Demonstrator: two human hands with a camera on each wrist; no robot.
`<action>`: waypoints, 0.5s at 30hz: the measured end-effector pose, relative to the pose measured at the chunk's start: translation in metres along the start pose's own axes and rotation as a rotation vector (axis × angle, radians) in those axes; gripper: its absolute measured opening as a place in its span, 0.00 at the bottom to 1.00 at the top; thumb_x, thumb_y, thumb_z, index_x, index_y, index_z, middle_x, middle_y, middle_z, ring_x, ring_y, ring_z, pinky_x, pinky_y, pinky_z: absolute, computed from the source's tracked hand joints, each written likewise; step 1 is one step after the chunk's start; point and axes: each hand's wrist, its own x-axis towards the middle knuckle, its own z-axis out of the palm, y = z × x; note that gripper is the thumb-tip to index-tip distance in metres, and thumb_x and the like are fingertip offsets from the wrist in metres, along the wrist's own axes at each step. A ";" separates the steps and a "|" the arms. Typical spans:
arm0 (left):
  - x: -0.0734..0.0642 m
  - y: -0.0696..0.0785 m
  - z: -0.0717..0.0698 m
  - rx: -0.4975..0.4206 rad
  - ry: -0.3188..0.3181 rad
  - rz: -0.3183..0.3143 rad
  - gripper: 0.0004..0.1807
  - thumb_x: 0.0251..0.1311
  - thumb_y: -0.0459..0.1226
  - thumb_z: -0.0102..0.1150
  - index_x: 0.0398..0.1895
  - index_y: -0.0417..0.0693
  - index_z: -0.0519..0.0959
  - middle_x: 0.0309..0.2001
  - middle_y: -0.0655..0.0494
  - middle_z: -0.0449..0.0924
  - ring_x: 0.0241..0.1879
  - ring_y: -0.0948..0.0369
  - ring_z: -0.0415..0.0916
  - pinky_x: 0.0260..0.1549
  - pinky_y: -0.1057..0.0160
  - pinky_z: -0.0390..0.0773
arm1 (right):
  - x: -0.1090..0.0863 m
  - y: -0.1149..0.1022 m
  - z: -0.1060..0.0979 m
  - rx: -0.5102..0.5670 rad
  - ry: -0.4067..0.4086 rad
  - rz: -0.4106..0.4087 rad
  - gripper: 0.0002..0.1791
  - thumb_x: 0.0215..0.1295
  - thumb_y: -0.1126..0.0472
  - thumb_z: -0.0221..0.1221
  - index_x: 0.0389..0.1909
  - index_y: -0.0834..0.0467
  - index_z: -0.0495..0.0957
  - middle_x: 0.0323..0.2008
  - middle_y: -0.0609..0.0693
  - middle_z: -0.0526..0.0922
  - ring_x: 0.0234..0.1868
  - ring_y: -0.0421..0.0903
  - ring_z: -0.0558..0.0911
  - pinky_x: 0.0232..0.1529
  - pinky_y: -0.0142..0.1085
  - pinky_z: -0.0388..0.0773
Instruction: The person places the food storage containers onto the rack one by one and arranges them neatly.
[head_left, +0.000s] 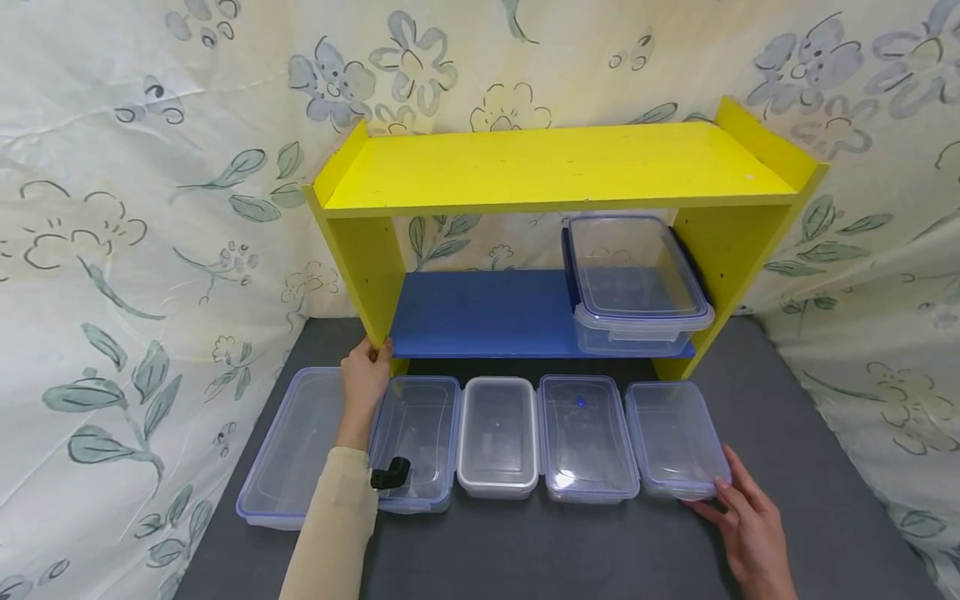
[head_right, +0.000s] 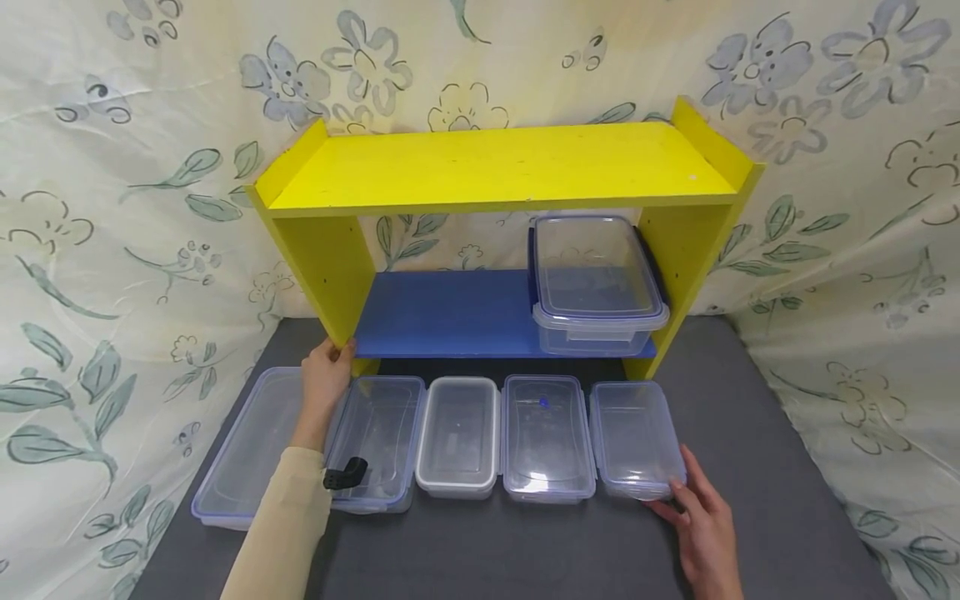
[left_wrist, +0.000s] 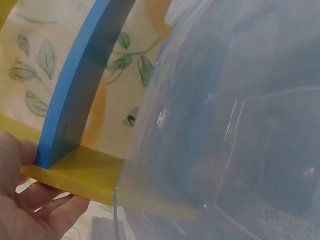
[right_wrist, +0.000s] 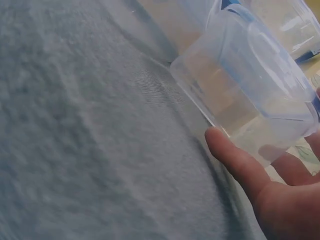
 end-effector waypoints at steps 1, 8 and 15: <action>0.000 0.000 0.000 0.001 0.001 0.003 0.13 0.68 0.44 0.54 0.33 0.44 0.78 0.22 0.45 0.78 0.19 0.54 0.70 0.19 0.62 0.66 | -0.001 0.001 0.000 0.018 0.010 0.007 0.29 0.72 0.76 0.43 0.72 0.57 0.59 0.59 0.39 0.79 0.51 0.38 0.83 0.36 0.43 0.85; 0.000 0.000 0.001 -0.002 0.020 0.019 0.13 0.67 0.44 0.55 0.30 0.43 0.77 0.19 0.47 0.75 0.18 0.53 0.69 0.18 0.61 0.65 | -0.003 0.007 0.001 0.087 0.021 0.008 0.30 0.72 0.76 0.42 0.73 0.57 0.57 0.60 0.41 0.79 0.52 0.41 0.83 0.37 0.46 0.84; 0.001 -0.001 0.000 0.005 0.008 0.021 0.13 0.68 0.44 0.54 0.30 0.45 0.77 0.20 0.46 0.76 0.18 0.53 0.69 0.18 0.62 0.65 | -0.005 0.009 0.001 0.177 0.009 -0.011 0.30 0.72 0.77 0.40 0.73 0.57 0.58 0.58 0.46 0.81 0.51 0.44 0.84 0.37 0.48 0.84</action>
